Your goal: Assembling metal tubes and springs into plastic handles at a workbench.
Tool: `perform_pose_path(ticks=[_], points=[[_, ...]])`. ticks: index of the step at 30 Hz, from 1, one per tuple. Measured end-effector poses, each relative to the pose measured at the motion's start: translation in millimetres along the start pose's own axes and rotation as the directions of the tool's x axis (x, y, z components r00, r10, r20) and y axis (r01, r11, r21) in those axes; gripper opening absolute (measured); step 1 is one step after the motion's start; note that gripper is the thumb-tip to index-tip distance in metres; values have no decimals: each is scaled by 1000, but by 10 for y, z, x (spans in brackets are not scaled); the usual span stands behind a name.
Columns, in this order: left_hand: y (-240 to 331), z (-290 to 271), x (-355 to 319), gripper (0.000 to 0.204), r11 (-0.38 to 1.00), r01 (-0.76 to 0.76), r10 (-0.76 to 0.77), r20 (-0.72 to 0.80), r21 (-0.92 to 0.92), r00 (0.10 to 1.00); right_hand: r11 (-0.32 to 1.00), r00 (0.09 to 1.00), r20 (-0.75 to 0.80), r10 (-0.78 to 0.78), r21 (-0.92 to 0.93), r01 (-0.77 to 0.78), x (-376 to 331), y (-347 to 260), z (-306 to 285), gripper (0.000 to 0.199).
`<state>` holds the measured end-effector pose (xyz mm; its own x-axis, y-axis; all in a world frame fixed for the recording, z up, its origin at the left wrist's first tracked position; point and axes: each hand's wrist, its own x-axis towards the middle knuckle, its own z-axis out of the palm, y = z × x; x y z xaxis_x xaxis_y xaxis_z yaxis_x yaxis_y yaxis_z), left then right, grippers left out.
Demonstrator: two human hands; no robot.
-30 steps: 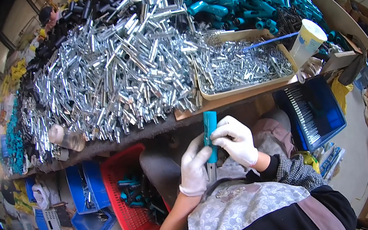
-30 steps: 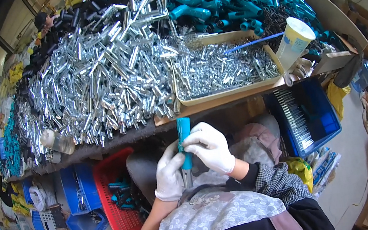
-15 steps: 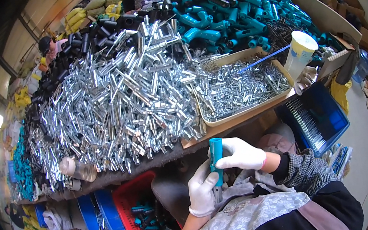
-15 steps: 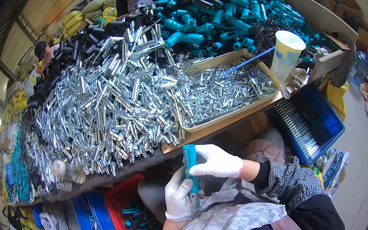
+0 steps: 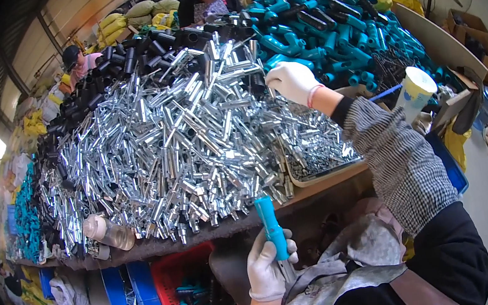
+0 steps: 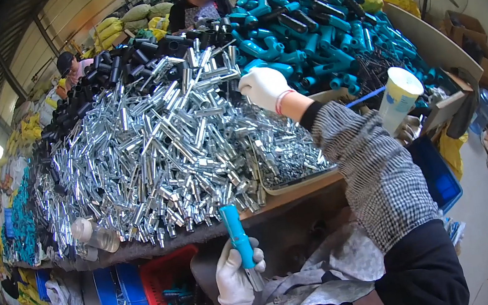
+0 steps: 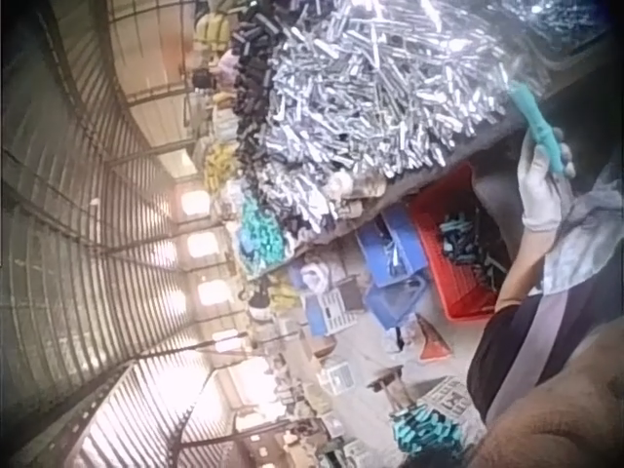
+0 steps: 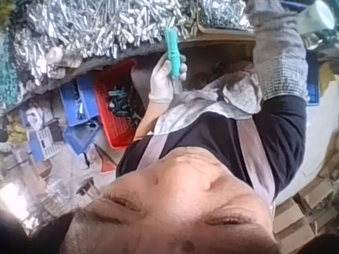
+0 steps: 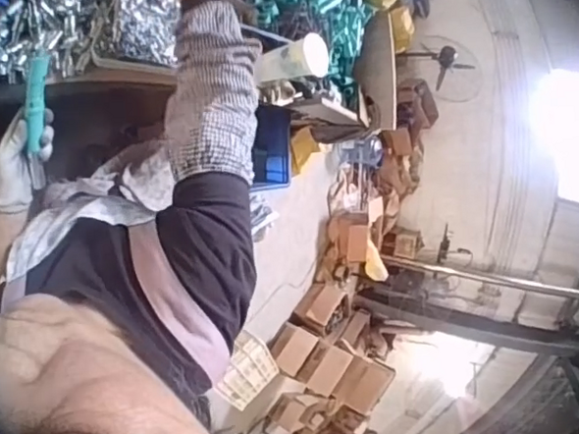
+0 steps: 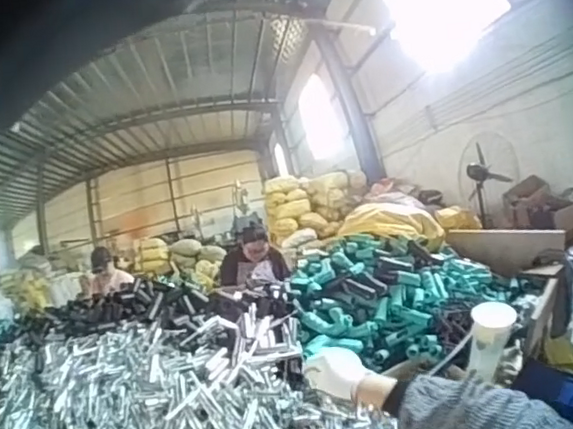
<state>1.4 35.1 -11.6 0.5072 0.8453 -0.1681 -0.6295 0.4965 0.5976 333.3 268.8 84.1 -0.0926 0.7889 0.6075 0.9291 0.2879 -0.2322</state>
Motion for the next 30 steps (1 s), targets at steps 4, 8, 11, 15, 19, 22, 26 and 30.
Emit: perform_pose_path(ticks=[4,8,11,15,19,22,26,30], points=[[-18,-33,0,60,999,33,-32,-26,12,999,860,994,109,-22,-505,74,426,-159,320,16],[46,-40,3,64,995,45,-41,-53,90,998,777,976,168,135,-630,1,541,-242,546,16],[58,-37,23,65,992,44,-39,-42,121,998,783,968,181,173,-621,-23,560,-320,572,16],[28,20,-5,64,987,28,-23,-34,159,999,807,957,105,269,-568,-164,510,-331,571,18],[4,90,-115,63,984,22,-15,-39,174,999,750,928,43,369,-603,-271,459,-43,589,23],[-3,83,-192,61,985,5,1,-36,170,999,832,960,64,272,-517,-201,310,-34,469,18],[-54,92,-195,59,986,16,-12,-29,166,1000,910,989,12,150,-392,-134,143,-89,94,21],[-26,80,-193,59,992,-21,22,-3,123,1000,990,996,-32,-89,105,92,-454,-489,-448,34]])
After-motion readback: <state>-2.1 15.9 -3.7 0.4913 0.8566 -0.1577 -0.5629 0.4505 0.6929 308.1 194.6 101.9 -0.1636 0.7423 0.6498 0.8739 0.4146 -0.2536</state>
